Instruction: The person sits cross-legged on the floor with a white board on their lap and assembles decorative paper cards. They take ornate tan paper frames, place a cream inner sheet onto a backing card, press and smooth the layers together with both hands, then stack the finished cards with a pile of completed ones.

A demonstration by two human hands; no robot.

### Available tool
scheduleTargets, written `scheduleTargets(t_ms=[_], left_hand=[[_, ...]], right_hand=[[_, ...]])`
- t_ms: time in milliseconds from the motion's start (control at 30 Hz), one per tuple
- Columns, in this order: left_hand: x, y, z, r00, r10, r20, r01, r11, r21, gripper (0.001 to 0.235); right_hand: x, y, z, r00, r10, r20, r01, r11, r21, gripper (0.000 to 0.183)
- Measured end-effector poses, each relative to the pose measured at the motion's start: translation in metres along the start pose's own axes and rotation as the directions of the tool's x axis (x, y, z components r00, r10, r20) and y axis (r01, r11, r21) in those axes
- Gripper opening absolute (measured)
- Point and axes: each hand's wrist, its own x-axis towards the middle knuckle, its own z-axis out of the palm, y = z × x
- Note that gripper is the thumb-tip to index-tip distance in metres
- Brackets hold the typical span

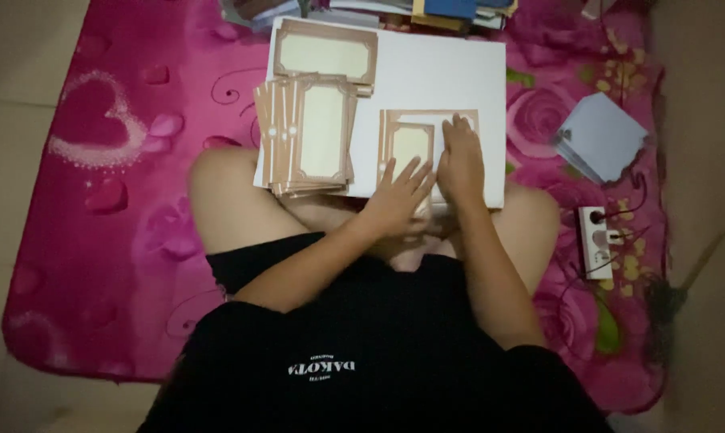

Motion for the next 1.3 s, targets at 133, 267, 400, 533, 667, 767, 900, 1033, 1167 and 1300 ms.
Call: scheduleTargets(t_ms=[133, 267, 400, 533, 667, 767, 900, 1033, 1167, 1300], left_hand=[[-0.037, -0.017, 0.021, 0.976, 0.217, -0.028, -0.218, 0.974, -0.066, 0.086], [-0.053, -0.023, -0.040, 0.784, 0.268, -0.561, -0.330, 0.944, -0.010, 0.045], [-0.063, -0.069, -0.043, 0.735, 0.269, -0.623, -0.307, 0.950, 0.049, 0.040], [-0.067, -0.113, -0.022, 0.774, 0.007, -0.633, -0.003, 1.000, 0.008, 0.059], [-0.080, -0.133, -0.015, 0.934, -0.102, -0.342, 0.106, 0.994, -0.006, 0.065], [-0.076, -0.106, -0.031, 0.912, -0.128, -0.391, 0.099, 0.991, -0.093, 0.062], [-0.033, -0.065, -0.039, 0.930, 0.036, -0.366, -0.075, 0.993, -0.093, 0.064], [0.018, -0.038, -0.002, 0.974, 0.203, -0.096, -0.211, 0.974, -0.081, 0.079], [0.036, -0.041, 0.039, 0.971, 0.239, 0.021, -0.237, 0.968, -0.079, 0.119], [0.029, -0.040, 0.027, 0.972, 0.235, -0.003, -0.234, 0.970, -0.070, 0.083]], right_hand=[[-0.006, -0.001, 0.002, 0.998, 0.051, -0.032, -0.049, 0.996, 0.070, 0.047], [-0.002, 0.000, 0.004, 0.998, 0.019, -0.059, -0.016, 0.998, 0.053, 0.045], [-0.008, -0.012, -0.008, 0.998, 0.009, -0.068, -0.004, 0.997, 0.078, 0.044], [-0.006, -0.024, -0.017, 0.995, 0.094, -0.035, -0.089, 0.988, 0.125, 0.042], [-0.007, -0.025, -0.019, 0.996, 0.090, -0.023, -0.086, 0.988, 0.127, 0.041], [-0.006, -0.026, -0.019, 0.993, 0.113, -0.016, -0.110, 0.986, 0.123, 0.041], [-0.008, -0.022, -0.020, 0.992, 0.122, 0.011, -0.123, 0.983, 0.136, 0.042], [-0.005, -0.008, -0.005, 0.996, 0.073, -0.050, -0.063, 0.981, 0.184, 0.039], [-0.008, 0.005, 0.007, 0.928, 0.281, -0.245, 0.013, 0.633, 0.774, 0.044], [-0.024, 0.041, -0.012, 0.905, 0.283, -0.318, -0.056, 0.819, 0.570, 0.028]])
